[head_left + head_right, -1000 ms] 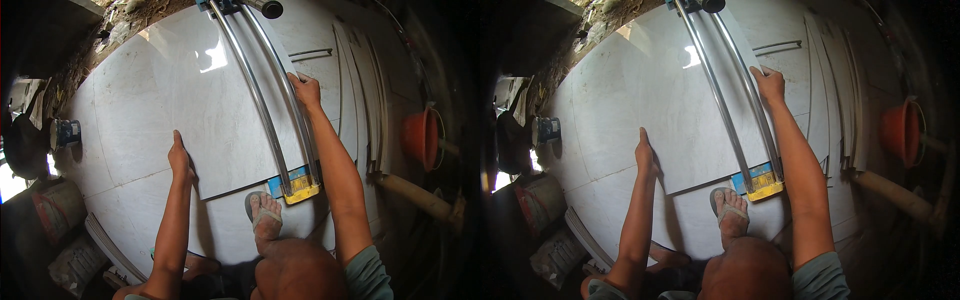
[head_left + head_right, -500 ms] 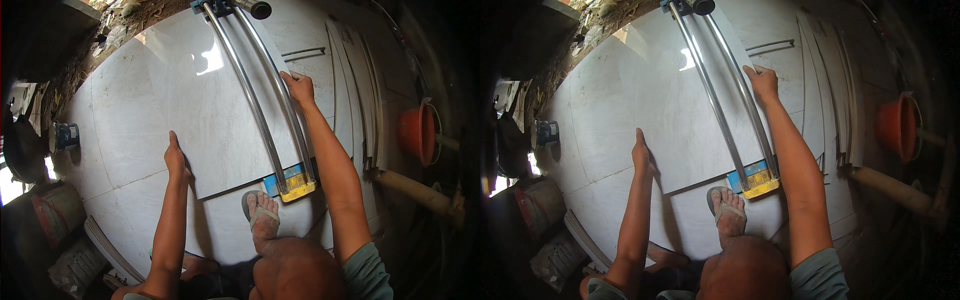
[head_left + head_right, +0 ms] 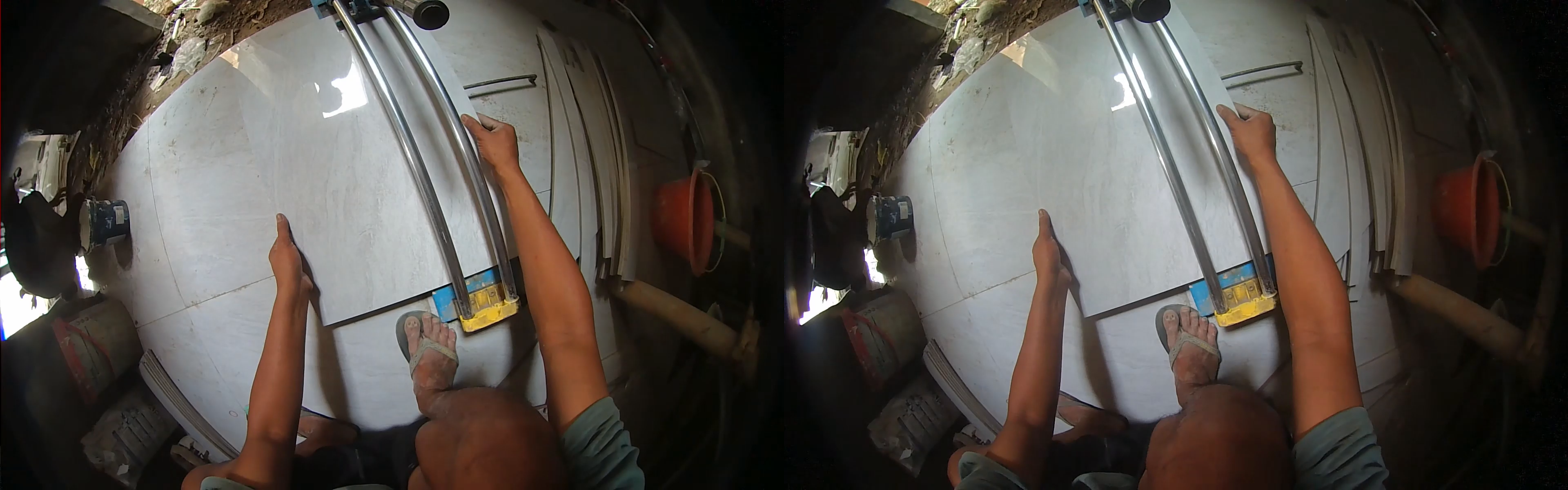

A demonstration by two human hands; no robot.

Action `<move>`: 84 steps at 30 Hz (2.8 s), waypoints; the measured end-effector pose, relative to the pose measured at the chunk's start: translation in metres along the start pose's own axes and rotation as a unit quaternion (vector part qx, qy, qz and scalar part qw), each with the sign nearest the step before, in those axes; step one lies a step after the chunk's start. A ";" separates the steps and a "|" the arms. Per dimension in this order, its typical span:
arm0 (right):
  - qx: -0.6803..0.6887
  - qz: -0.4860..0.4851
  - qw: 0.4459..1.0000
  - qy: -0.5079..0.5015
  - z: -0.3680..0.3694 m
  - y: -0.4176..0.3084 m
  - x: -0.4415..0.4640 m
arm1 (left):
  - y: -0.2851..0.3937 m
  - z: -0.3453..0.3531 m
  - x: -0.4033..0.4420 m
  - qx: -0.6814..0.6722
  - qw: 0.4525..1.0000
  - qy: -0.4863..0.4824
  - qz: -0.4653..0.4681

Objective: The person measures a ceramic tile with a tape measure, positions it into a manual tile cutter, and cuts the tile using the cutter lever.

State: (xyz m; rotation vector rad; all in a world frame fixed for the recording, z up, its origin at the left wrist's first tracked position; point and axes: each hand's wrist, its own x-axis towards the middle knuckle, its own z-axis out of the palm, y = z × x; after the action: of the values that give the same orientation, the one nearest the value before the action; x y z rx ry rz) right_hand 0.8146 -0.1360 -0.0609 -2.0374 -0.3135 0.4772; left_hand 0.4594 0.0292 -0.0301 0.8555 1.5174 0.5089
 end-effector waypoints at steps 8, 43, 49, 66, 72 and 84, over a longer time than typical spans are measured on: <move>-0.031 0.002 0.999 -0.013 -0.002 -0.007 0.000 | 0.000 0.001 0.000 -0.021 1.000 -0.013 0.002; -0.187 -0.020 0.981 -0.043 -0.030 0.004 -0.051 | 0.005 0.000 0.003 -0.035 0.997 -0.048 -0.045; -0.191 -0.057 0.980 -0.010 -0.026 0.015 -0.048 | -0.002 -0.005 0.015 -0.035 0.997 -0.058 -0.024; -0.158 -0.054 0.985 -0.032 -0.024 0.026 -0.042 | -0.001 -0.001 0.010 -0.029 0.999 -0.034 -0.024; -0.183 -0.021 0.980 -0.070 -0.032 0.011 -0.048 | -0.002 -0.003 0.009 -0.045 0.996 -0.064 -0.043; 0.134 -0.054 0.975 -0.170 -0.045 -0.234 -0.016 | 0.001 -0.016 0.014 0.009 0.998 -0.046 -0.039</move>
State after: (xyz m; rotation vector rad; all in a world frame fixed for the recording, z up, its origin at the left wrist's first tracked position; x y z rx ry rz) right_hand 0.8155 -0.0637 0.1671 -1.6632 -0.5332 0.7599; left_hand 0.4447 0.0433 -0.0366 0.8188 1.4667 0.3942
